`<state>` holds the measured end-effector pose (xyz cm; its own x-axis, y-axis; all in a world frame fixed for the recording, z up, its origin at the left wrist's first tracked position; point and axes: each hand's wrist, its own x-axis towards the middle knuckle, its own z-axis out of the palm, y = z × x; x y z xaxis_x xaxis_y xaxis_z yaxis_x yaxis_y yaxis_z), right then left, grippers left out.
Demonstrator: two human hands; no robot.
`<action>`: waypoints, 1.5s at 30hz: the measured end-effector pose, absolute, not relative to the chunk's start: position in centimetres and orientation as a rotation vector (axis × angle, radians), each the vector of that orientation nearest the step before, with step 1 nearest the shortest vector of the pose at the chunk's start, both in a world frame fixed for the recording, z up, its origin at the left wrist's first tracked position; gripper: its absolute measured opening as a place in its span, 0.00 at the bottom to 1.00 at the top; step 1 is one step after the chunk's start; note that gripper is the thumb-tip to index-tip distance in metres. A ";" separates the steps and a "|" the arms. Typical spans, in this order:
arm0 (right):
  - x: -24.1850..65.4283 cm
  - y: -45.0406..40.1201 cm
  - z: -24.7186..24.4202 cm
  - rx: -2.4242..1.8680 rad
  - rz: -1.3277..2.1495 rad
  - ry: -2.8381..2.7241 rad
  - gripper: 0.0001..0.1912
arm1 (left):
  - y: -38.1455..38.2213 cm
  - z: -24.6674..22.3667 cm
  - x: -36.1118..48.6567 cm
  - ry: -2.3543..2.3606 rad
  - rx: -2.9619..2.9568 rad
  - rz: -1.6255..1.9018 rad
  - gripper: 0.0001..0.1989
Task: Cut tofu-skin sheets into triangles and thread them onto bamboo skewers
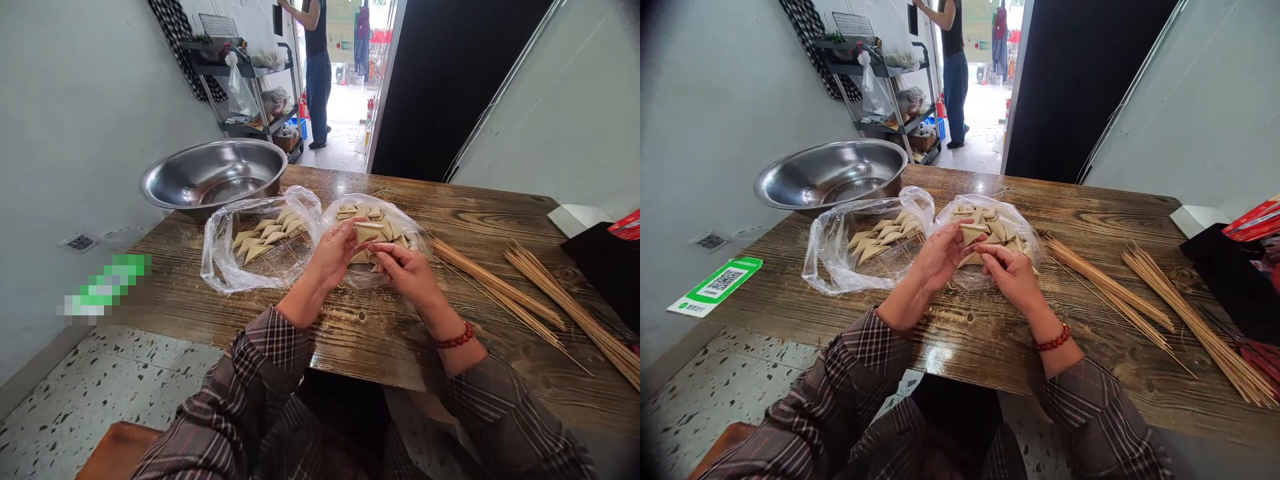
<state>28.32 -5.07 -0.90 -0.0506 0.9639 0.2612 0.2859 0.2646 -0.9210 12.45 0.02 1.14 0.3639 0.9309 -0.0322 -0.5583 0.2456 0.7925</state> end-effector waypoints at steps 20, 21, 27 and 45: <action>28.4 -4.7 -1.2 -1.149 0.812 -1.390 0.14 | 0.3 1.2 12.3 0.565 0.760 1.117 0.12; 28.3 -4.7 -1.4 -1.143 0.870 -1.360 0.15 | 0.2 1.1 12.4 0.561 0.770 1.116 0.12; 27.4 -4.8 -1.8 -1.126 1.101 -1.305 0.18 | 0.0 1.0 12.5 0.548 0.848 1.106 0.13; 26.8 -5.0 -2.3 -1.244 0.774 -1.486 0.17 | 0.1 0.7 12.8 0.669 0.782 1.155 0.11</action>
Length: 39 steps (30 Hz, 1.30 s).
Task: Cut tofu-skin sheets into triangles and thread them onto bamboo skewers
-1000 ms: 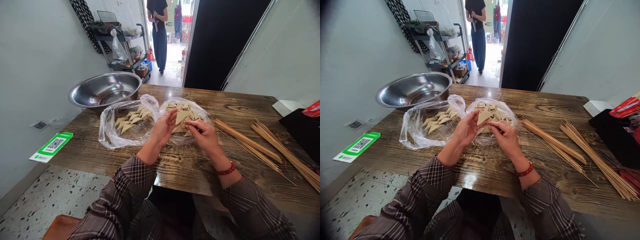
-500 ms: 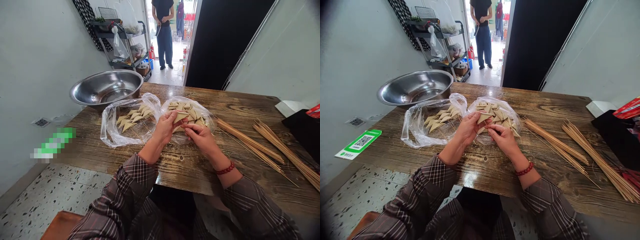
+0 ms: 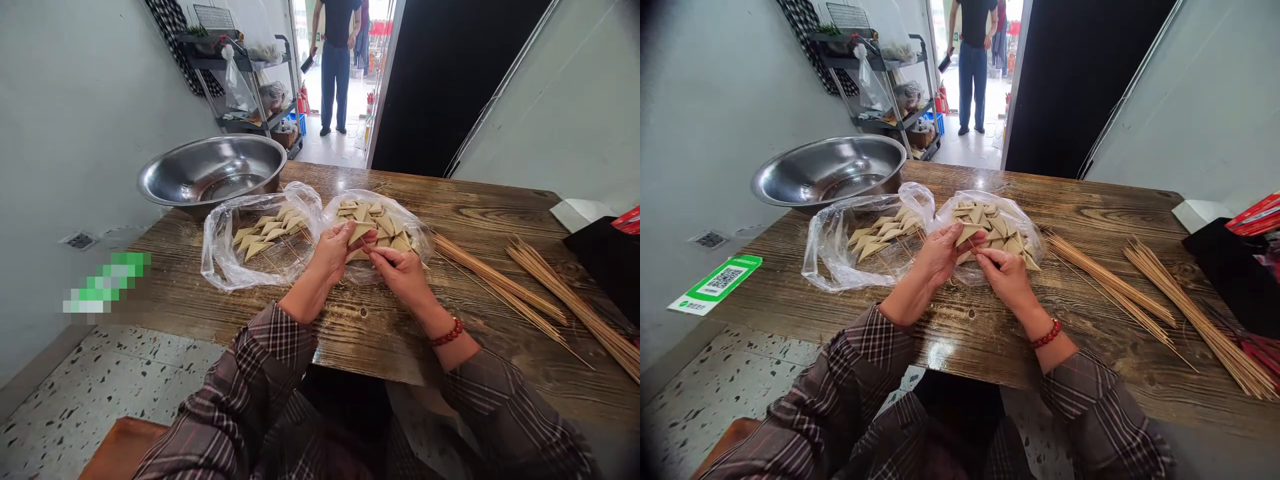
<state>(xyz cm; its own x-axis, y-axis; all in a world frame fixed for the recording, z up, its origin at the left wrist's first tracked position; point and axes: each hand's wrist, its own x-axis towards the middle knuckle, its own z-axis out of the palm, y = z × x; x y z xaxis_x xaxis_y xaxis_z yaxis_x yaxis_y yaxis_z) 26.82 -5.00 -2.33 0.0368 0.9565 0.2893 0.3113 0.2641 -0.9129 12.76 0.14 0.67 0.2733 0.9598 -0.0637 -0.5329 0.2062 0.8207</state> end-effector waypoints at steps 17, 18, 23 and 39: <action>29.1 -4.2 -1.8 -1.309 0.686 -1.319 0.16 | 0.6 0.3 12.4 0.722 1.108 1.171 0.18; 29.6 -4.1 -1.7 -1.302 0.692 -1.266 0.16 | 0.8 0.5 12.0 0.770 1.206 1.200 0.17; 30.5 -3.8 -1.2 -1.248 0.745 -1.113 0.18 | 1.5 0.6 11.1 1.153 1.984 0.989 0.09; 30.0 -3.8 -0.6 -1.238 0.760 -1.148 0.17 | 0.6 1.2 11.0 1.371 2.852 0.085 0.13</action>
